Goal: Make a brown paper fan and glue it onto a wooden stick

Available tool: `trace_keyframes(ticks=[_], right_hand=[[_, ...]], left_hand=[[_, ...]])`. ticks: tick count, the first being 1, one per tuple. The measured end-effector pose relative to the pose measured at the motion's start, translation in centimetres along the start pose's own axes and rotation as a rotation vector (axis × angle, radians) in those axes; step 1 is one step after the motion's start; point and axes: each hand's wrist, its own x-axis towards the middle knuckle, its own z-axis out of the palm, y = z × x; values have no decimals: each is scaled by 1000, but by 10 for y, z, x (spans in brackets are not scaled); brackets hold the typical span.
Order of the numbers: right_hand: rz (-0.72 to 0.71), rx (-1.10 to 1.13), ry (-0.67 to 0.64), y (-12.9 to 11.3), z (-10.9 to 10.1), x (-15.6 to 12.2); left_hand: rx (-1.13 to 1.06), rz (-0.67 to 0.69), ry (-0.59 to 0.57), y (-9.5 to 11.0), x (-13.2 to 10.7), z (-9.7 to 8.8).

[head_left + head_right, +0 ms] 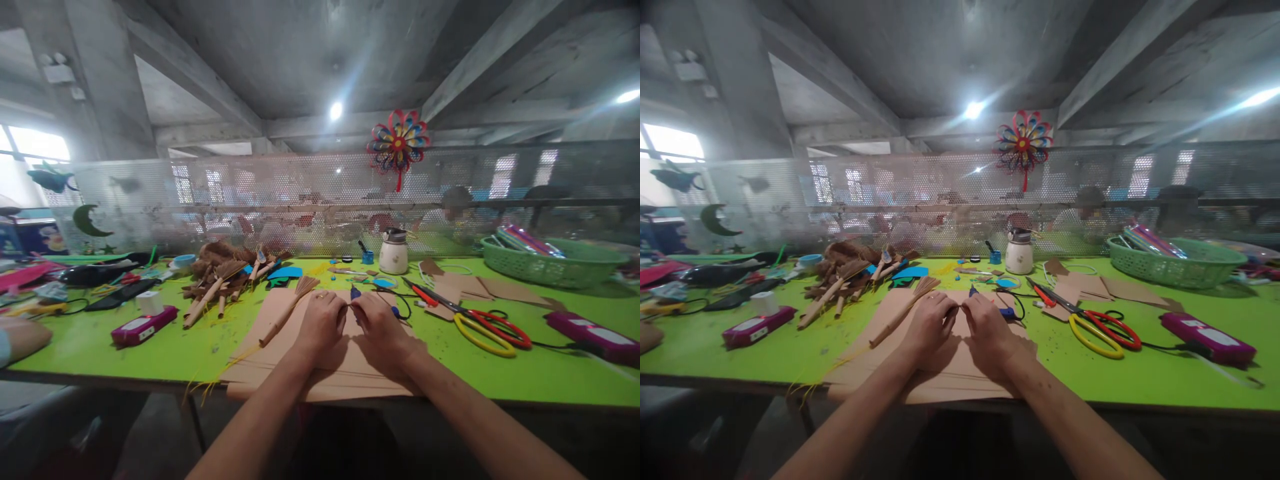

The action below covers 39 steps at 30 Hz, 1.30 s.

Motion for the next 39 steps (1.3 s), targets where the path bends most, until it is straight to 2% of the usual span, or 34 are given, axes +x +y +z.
trace_keyframes(ticks=[13, 18, 22, 25, 26, 28, 29, 31, 34, 36, 39], right_hand=[[298, 75, 64, -4, 9, 0], [292, 77, 125, -2, 12, 0], [312, 39, 103, 0, 12, 1], [348, 2, 120, 2, 7, 2], [364, -2, 143, 4, 5, 3], [404, 9, 219, 6, 1, 5], [423, 25, 262, 7, 0, 6], [442, 81, 328, 8, -1, 7], [430, 190, 366, 2, 1, 8], [425, 267, 356, -4, 3, 7], [445, 471, 263, -12, 4, 7]], left_hand=[[70, 1, 7, 10, 1, 11], [52, -17, -3, 12, 3, 16], [7, -25, -32, 16, 4, 8], [-94, -91, 78, 10, 5, 1], [-144, -151, 145, 5, 5, -1], [-280, -372, 279, -3, 6, 0], [-385, -495, 292, -6, 6, 0], [-695, -619, 161, -8, 8, 3], [-1237, -526, -89, 2, 12, 4], [-1494, -511, -93, 10, 14, 5], [-1690, -585, -28, 16, 16, 6]])
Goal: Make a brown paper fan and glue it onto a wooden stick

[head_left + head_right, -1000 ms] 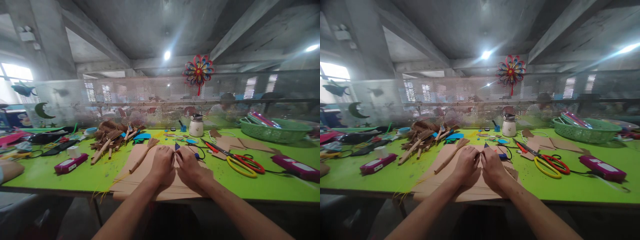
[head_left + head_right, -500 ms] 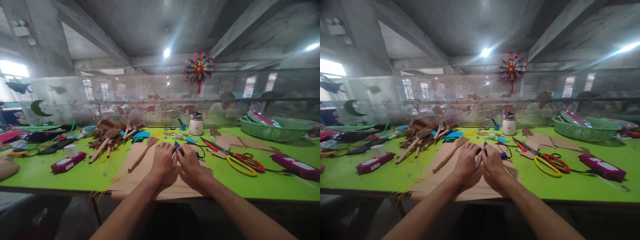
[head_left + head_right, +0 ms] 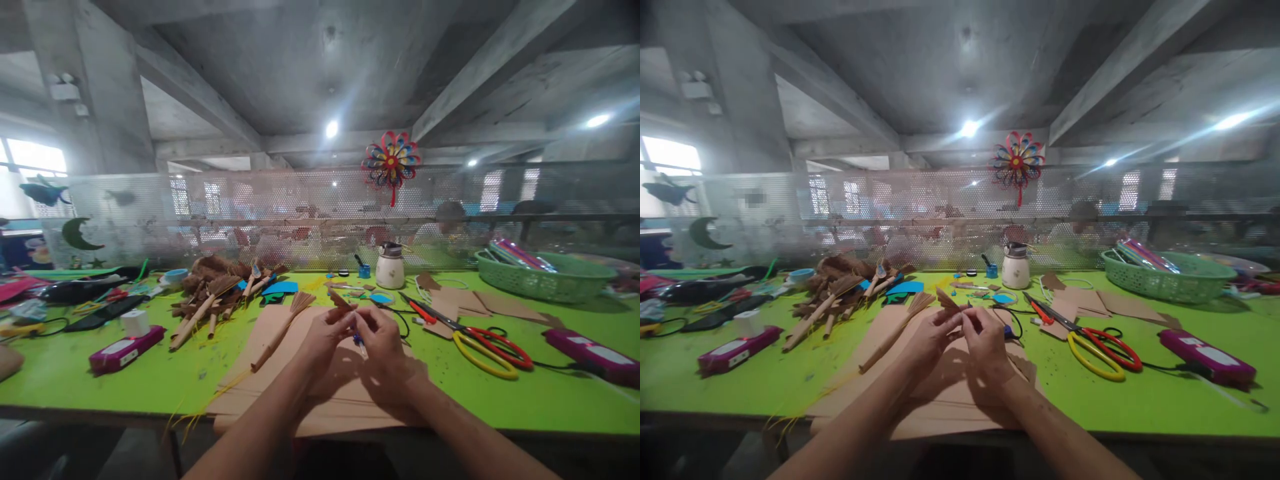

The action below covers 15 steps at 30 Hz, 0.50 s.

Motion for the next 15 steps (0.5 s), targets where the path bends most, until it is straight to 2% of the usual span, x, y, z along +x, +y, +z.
trace_keyframes(ticks=[3, 5, 10, 15], right_hand=[[88, 164, -118, -5, 2, -2], [122, 206, -146, -8, 2, -1], [139, 215, -166, -12, 0, -1], [95, 138, -175, -15, -1, -1]], left_hand=[[-47, 6, 68, 0, 1, -2], [-41, 28, 72, 1, 1, -3], [-45, 54, 46, 5, 0, -2], [-56, 49, 78, 7, -2, -1]])
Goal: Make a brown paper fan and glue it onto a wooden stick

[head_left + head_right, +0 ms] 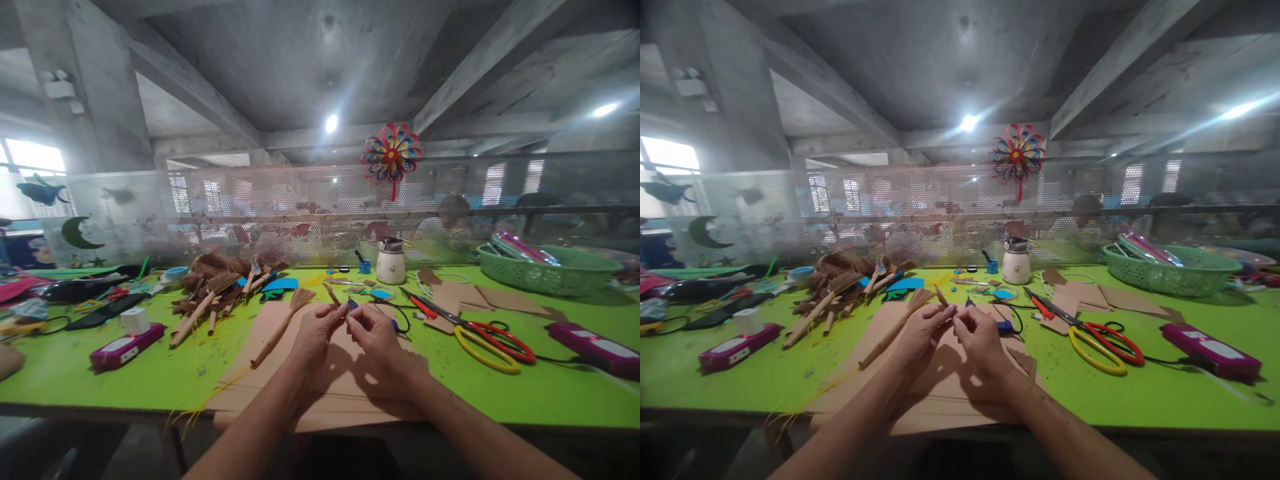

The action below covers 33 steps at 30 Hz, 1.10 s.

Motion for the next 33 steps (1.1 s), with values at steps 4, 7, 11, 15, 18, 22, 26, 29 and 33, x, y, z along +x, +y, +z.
trace_keyframes(ticks=[4, 7, 11, 15, 18, 22, 26, 29, 33], right_hand=[[-43, -81, -2, -1, 0, -1], [-94, -147, -27, 2, 1, -1], [-128, -223, -48, 7, 1, -3], [-127, -298, -84, 10, 1, -8], [-104, -288, -102, 13, 0, -10], [-120, -278, -24, 18, -2, -6], [-141, -246, 43, 18, -5, -2], [-156, -238, 14, 13, -5, -3], [-174, -267, -39, 8, -3, -5]], left_hand=[[-62, -21, 75, 1, 0, -1], [-105, -45, 138, 1, 2, -4], [-140, -78, 171, 2, 8, -12], [-242, 29, 284, 13, 20, -34], [-287, 30, 452, 19, 29, -51], [-311, -11, 497, 18, 27, -52], [-204, -237, -3, 15, 11, -33], [-88, -249, -211, 11, 3, -23], [-39, -155, -116, 3, 3, -20]])
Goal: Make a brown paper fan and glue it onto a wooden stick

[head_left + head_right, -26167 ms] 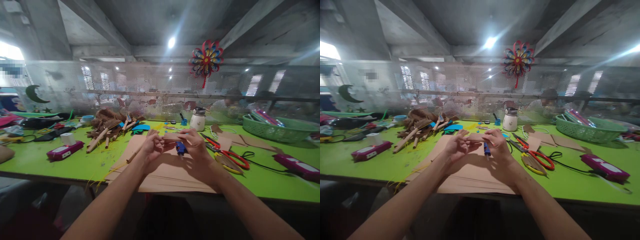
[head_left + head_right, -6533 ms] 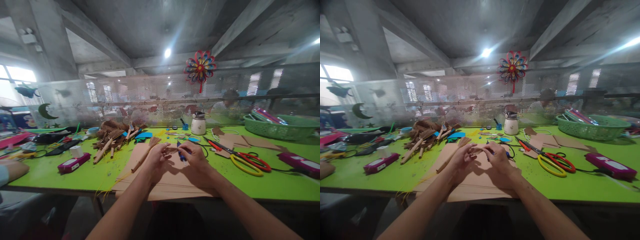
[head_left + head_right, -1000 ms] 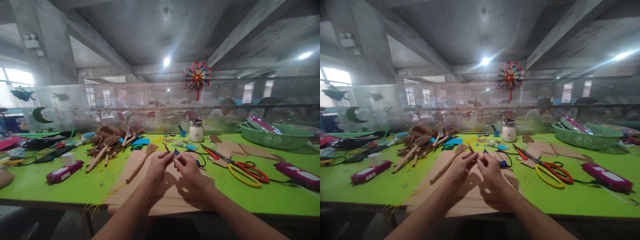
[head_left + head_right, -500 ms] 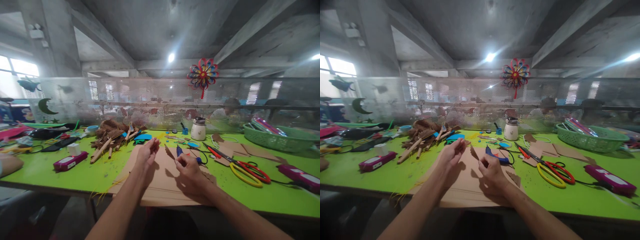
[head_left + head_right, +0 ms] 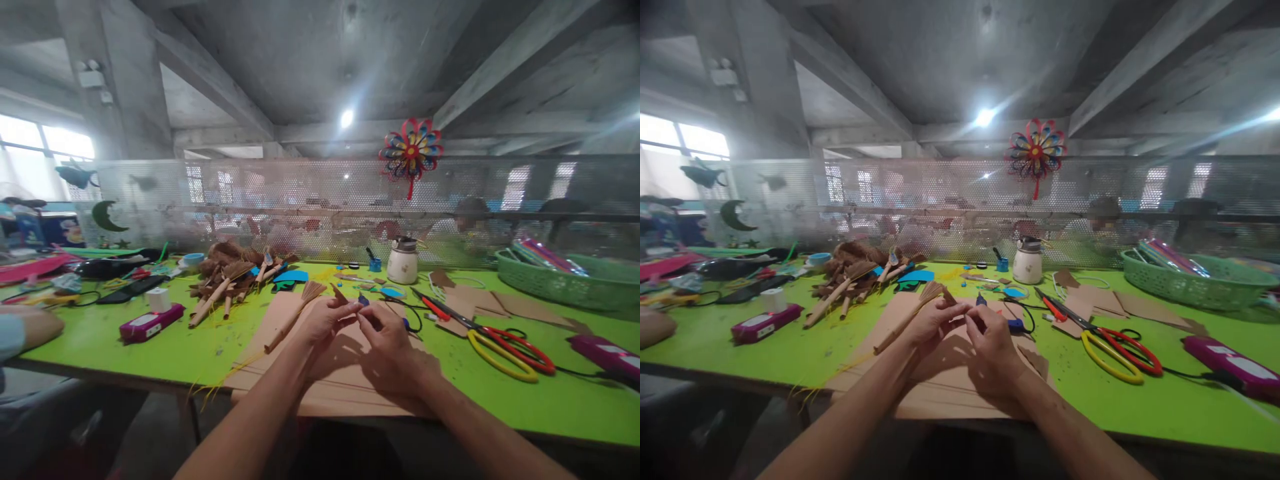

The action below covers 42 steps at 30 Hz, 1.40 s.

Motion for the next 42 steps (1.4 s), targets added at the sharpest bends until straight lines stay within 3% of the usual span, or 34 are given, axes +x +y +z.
trace_keyframes(ticks=[7, 12, 19, 25, 32, 34, 36, 39, 42], right_hand=[[70, 89, -112, -10, -4, 5], [50, 53, -160, -11, -9, 5], [-68, -61, -119, -6, -7, 1], [-89, -95, -135, -7, -6, -1], [-101, -141, -101, 2, -7, -2], [-118, -190, -42, 4, -6, -2], [-148, -246, -4, 4, -5, -3], [-212, -314, -12, 4, -3, -2], [-277, -362, -48, 6, -2, -2]], left_hand=[[112, 51, 16, -3, -1, 3], [73, 64, 20, -6, 0, 5], [-84, 72, 187, 1, 5, -8], [-173, 97, 282, 4, 10, -15], [-405, 118, 587, 17, 16, -32], [-392, 57, 536, 16, 16, -31], [-355, -33, 401, 13, 15, -25], [-257, -153, 249, 9, 11, -16], [-150, -182, 194, 8, 6, -11]])
